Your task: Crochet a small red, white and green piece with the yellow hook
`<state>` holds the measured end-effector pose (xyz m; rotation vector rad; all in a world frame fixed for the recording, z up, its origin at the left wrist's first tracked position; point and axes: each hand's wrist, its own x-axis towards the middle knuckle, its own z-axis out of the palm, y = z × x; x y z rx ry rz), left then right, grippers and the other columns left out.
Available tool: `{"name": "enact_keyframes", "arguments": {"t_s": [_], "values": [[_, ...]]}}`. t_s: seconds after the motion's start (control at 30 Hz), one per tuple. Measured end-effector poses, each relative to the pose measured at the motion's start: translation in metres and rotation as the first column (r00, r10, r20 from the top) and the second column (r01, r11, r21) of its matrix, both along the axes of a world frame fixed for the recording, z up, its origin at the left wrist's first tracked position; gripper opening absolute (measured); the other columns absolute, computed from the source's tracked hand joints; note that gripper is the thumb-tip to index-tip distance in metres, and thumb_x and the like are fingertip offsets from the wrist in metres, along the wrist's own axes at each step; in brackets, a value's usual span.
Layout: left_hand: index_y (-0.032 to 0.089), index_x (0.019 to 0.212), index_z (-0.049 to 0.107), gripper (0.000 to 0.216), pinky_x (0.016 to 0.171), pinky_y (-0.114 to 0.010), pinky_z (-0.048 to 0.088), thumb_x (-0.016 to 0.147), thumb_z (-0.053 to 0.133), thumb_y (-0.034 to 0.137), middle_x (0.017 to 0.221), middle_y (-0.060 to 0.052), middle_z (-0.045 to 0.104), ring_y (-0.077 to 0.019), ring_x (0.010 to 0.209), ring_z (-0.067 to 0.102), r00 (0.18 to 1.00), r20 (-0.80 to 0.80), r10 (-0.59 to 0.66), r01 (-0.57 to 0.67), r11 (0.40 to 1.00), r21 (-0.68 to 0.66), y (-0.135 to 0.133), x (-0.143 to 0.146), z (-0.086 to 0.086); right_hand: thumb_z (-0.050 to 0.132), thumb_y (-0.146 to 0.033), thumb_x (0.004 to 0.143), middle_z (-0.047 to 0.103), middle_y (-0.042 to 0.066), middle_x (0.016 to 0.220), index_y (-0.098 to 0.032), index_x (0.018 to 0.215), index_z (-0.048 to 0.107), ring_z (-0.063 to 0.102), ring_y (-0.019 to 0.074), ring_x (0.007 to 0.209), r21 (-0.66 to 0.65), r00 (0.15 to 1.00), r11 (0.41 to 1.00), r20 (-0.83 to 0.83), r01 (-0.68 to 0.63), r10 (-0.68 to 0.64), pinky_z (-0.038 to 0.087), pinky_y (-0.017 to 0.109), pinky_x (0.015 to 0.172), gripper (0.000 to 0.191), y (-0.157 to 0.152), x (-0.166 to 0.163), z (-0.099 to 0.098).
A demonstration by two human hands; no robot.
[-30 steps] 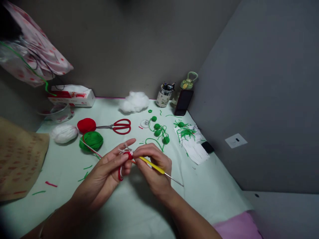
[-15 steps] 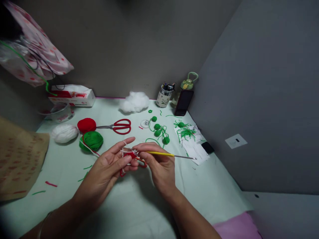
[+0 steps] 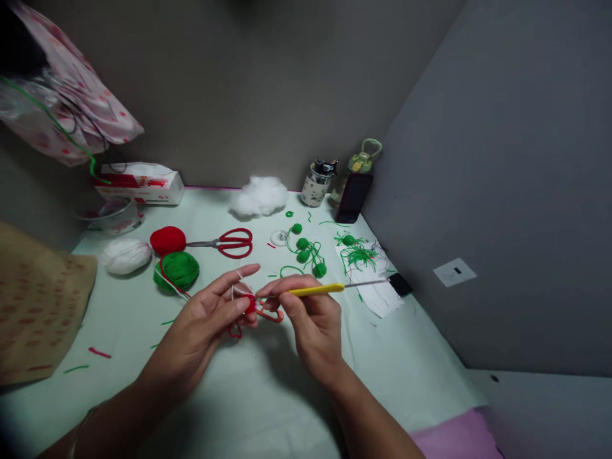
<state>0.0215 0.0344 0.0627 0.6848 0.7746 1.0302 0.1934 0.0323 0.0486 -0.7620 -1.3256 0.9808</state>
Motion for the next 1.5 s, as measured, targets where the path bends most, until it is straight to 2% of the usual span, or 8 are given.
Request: {"name": "enact_keyframes", "arguments": {"t_s": [0.27,0.53,0.7,0.83,1.03,1.2,1.3,1.5], "values": [[0.023,0.132,0.067,0.048,0.083,-0.029,0.053,0.085,0.079,0.021,0.085,0.003,0.067,-0.0139,0.081,0.067,0.985,-0.161,0.065,-0.046,0.992,0.122,0.001,0.001,-0.001,0.057,-0.008,0.101,0.08,0.008,0.104,-0.024,0.12,0.07,0.075,0.0217,0.095,0.418,0.909,0.908,0.369,0.021,-0.191,0.063,0.041,0.079,0.028,-0.006,0.001,0.001],[0.03,0.12,0.078,0.042,0.088,-0.031,0.048,0.08,0.081,0.018,0.087,0.003,0.065,-0.0164,0.088,0.062,0.894,-0.355,0.274,-0.177,0.943,0.284,-0.003,0.003,-0.006,0.054,-0.01,0.102,0.079,0.01,0.102,-0.02,0.12,0.069,0.076,0.0204,0.091,0.568,0.795,0.823,0.484,0.033,-0.366,0.066,0.037,0.071,0.025,-0.011,-0.002,0.004],[0.03,0.131,0.072,0.053,0.083,-0.027,0.049,0.081,0.084,0.022,0.085,0.003,0.066,-0.0136,0.082,0.061,0.982,-0.113,0.151,-0.139,0.984,0.107,-0.005,0.005,-0.003,0.063,-0.006,0.097,0.077,0.01,0.107,-0.017,0.119,0.073,0.076,0.0209,0.098,0.727,0.57,0.687,0.571,-0.014,-0.592,0.068,0.034,0.081,0.026,-0.016,0.0,-0.002],[0.022,0.137,0.068,0.059,0.067,-0.022,0.045,0.082,0.086,0.03,0.078,0.002,0.067,-0.0091,0.067,0.057,0.989,0.134,-0.069,0.085,0.99,-0.116,-0.004,0.004,0.001,0.071,-0.004,0.092,0.074,0.005,0.102,-0.022,0.119,0.075,0.075,0.0169,0.088,0.796,0.594,0.602,0.513,-0.061,-0.619,0.069,0.028,0.075,0.032,-0.014,0.005,-0.007],[0.019,0.14,0.064,0.062,0.069,-0.022,0.045,0.083,0.087,0.026,0.068,0.005,0.066,-0.0088,0.065,0.058,0.998,0.069,-0.002,0.007,0.997,-0.07,0.001,0.0,0.004,0.058,-0.008,0.1,0.076,0.008,0.109,-0.024,0.126,0.073,0.075,0.0198,0.096,0.558,0.828,0.823,0.408,0.106,-0.384,0.067,0.034,0.075,0.033,-0.013,0.001,0.0],[0.022,0.144,0.059,0.065,0.083,-0.028,0.05,0.084,0.085,0.024,0.085,0.002,0.072,-0.0135,0.08,0.067,1.0,0.008,0.026,-0.026,0.999,0.035,0.003,-0.002,0.001,0.059,-0.002,0.097,0.077,0.005,0.098,-0.024,0.118,0.074,0.074,0.0193,0.09,0.433,0.92,0.895,0.298,0.109,-0.256,0.065,0.037,0.076,0.033,-0.008,-0.001,0.004],[0.024,0.14,0.062,0.061,0.086,-0.029,0.05,0.084,0.085,0.021,0.082,0.004,0.071,-0.0137,0.082,0.067,0.997,-0.03,0.067,-0.064,0.995,0.072,0.001,0.001,-0.001,0.061,-0.002,0.096,0.075,0.005,0.097,-0.025,0.118,0.075,0.073,0.0186,0.087,0.452,0.877,0.884,0.369,0.12,-0.308,0.064,0.034,0.073,0.035,-0.009,0.0,0.001],[0.023,0.135,0.068,0.058,0.085,-0.028,0.049,0.081,0.088,0.025,0.082,0.002,0.072,-0.0133,0.082,0.065,0.995,0.097,-0.001,0.006,0.999,-0.045,-0.003,0.005,-0.004,0.07,-0.001,0.091,0.073,0.006,0.102,-0.024,0.136,0.07,0.073,0.0203,0.09,0.729,0.642,0.683,0.507,0.038,-0.576,0.065,0.033,0.075,0.05,-0.017,0.001,-0.009]]}}
